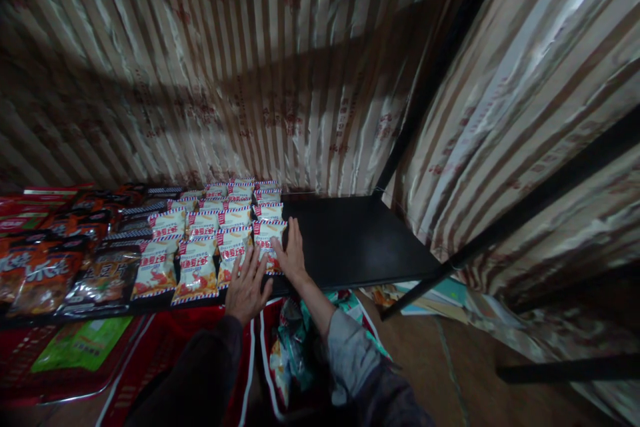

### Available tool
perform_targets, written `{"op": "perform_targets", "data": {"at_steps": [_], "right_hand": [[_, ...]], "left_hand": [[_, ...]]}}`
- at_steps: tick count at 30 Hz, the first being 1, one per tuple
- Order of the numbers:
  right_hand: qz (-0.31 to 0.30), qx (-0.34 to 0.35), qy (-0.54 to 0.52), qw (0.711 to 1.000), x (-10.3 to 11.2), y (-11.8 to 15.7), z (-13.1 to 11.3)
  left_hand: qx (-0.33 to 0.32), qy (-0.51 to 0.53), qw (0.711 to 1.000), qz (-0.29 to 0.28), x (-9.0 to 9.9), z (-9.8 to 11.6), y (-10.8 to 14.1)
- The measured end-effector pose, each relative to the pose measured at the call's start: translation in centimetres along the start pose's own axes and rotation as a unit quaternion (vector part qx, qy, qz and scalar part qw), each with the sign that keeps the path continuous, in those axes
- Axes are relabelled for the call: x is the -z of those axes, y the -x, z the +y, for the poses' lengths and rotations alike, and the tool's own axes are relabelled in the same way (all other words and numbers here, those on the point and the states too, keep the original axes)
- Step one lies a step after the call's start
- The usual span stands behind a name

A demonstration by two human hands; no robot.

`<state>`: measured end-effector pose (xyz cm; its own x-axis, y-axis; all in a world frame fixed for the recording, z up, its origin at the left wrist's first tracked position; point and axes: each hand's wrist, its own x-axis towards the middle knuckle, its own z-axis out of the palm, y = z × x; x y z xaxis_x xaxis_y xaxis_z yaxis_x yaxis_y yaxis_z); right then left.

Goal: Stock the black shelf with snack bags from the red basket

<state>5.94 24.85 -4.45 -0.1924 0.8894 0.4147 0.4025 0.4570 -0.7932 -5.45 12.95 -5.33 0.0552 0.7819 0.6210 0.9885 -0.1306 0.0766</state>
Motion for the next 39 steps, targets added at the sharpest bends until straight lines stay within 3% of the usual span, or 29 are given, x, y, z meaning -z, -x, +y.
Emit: {"op": "perform_targets", "data": {"at_steps": [3, 8, 11, 17, 22, 39], "right_hand": [[-0.015, 0.066, 0.071, 0.995, -0.5, 0.7, -0.6], [-0.008, 0.059, 0.051, 0.997, -1.3, 0.9, -0.7], [0.000, 0.031, 0.007, 1.000, -1.3, 0.6, -0.8], [-0.047, -0.097, -0.113, 0.988, -0.3, -0.1, -0.8], [-0.062, -0.109, -0.149, 0.981, -0.1, -0.6, -0.8], [0.033, -0.080, -0.097, 0.992, -1.6, -0.5, -0.6]], "left_hand": [[-0.008, -0.004, 1.000, 0.008, -0.1, 0.0, 0.0], [-0.014, -0.011, 1.000, 0.022, -0.3, -0.2, 0.0], [-0.014, -0.013, 1.000, 0.022, -0.5, -0.2, 0.0], [-0.014, 0.000, 1.000, 0.026, -0.8, -0.2, 0.1], [-0.011, 0.008, 1.000, 0.023, -0.9, -0.2, 0.1], [-0.011, -0.015, 1.000, 0.015, -0.6, -0.1, 0.1]]}}
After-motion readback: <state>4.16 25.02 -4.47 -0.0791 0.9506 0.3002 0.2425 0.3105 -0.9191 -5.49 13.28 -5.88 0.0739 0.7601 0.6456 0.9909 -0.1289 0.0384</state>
